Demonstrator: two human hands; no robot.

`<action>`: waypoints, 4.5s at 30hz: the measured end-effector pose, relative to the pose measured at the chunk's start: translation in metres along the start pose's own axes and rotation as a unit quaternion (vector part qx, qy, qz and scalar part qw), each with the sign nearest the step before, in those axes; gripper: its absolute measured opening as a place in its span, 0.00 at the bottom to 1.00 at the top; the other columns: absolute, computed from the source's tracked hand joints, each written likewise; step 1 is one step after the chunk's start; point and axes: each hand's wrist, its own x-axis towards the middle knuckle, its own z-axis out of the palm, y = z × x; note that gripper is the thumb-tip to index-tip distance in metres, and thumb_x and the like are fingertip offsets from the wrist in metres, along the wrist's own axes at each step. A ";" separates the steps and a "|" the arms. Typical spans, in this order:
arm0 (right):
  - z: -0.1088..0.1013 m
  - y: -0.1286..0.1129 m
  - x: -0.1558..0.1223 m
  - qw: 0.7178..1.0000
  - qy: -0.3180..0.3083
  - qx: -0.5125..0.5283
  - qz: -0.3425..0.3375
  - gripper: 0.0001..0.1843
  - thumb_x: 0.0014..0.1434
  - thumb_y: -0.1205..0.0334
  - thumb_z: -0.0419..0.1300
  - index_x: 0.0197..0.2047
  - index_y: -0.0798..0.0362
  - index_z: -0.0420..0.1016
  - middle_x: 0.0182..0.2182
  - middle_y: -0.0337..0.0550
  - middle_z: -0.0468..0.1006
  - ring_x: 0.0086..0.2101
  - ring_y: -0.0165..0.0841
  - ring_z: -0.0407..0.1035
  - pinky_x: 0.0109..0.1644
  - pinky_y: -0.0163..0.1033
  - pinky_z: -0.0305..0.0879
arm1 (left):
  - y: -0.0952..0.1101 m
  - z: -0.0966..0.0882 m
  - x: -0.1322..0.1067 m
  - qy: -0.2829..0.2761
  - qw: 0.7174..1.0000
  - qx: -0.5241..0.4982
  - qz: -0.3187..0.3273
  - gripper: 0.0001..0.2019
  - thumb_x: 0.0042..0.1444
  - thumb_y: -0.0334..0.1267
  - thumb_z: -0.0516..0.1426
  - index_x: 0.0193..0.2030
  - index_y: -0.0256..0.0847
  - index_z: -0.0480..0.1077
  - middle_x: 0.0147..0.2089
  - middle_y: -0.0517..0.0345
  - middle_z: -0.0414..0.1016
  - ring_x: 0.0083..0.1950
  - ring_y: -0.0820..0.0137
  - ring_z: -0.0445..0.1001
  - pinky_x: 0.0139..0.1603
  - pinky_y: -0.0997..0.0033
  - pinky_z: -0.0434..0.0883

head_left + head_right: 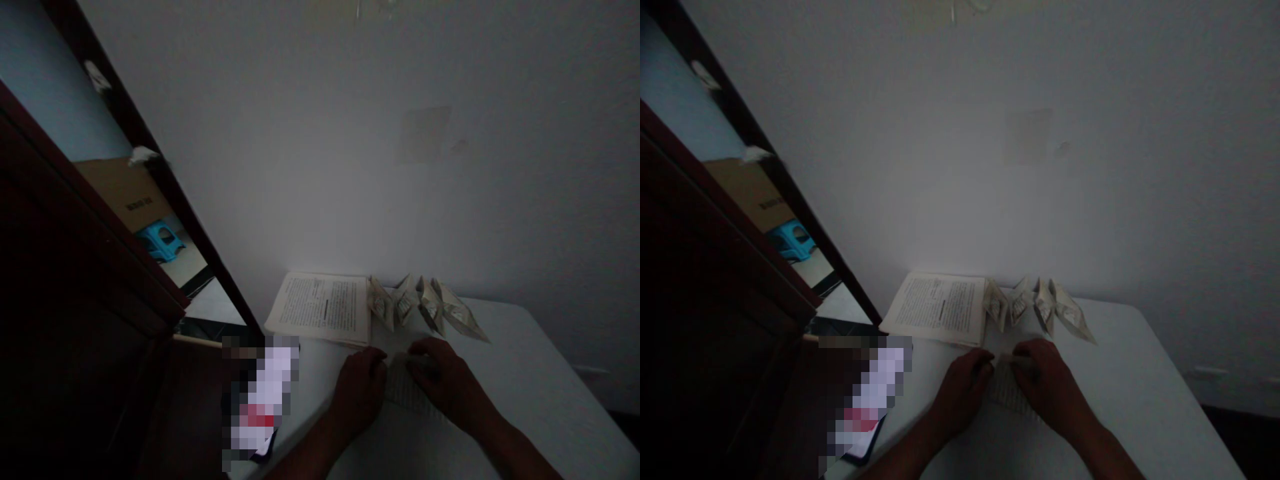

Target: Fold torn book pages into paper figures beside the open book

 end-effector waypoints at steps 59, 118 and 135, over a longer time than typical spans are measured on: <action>-0.016 -0.025 -0.045 0.971 -0.143 -0.060 -0.184 0.12 0.56 0.58 0.55 0.42 0.52 0.73 0.34 0.47 0.70 0.36 0.38 0.63 0.41 0.46 0.60 | -0.016 -0.013 0.024 -0.103 0.991 0.021 0.080 0.08 0.46 0.29 0.56 0.36 0.39 0.70 0.35 0.58 0.74 0.36 0.70 0.70 0.41 0.71 0.66; -0.017 -0.013 -0.046 0.984 -0.118 -0.026 -0.133 0.09 0.61 0.67 0.51 0.32 0.55 0.71 0.30 0.47 0.72 0.35 0.36 0.65 0.41 0.45 0.63 | -0.016 -0.026 0.026 -0.169 0.979 0.037 0.111 0.17 0.42 0.26 0.59 0.42 0.41 0.72 0.35 0.61 0.76 0.39 0.69 0.71 0.44 0.70 0.64; -0.011 -0.008 -0.042 0.996 -0.086 0.003 0.028 0.16 0.63 0.59 0.51 0.25 0.53 0.70 0.30 0.45 0.71 0.34 0.35 0.67 0.40 0.40 0.66 | -0.014 -0.024 0.026 -0.179 0.976 0.054 0.115 0.21 0.43 0.26 0.58 0.46 0.43 0.70 0.37 0.61 0.76 0.42 0.68 0.70 0.47 0.68 0.64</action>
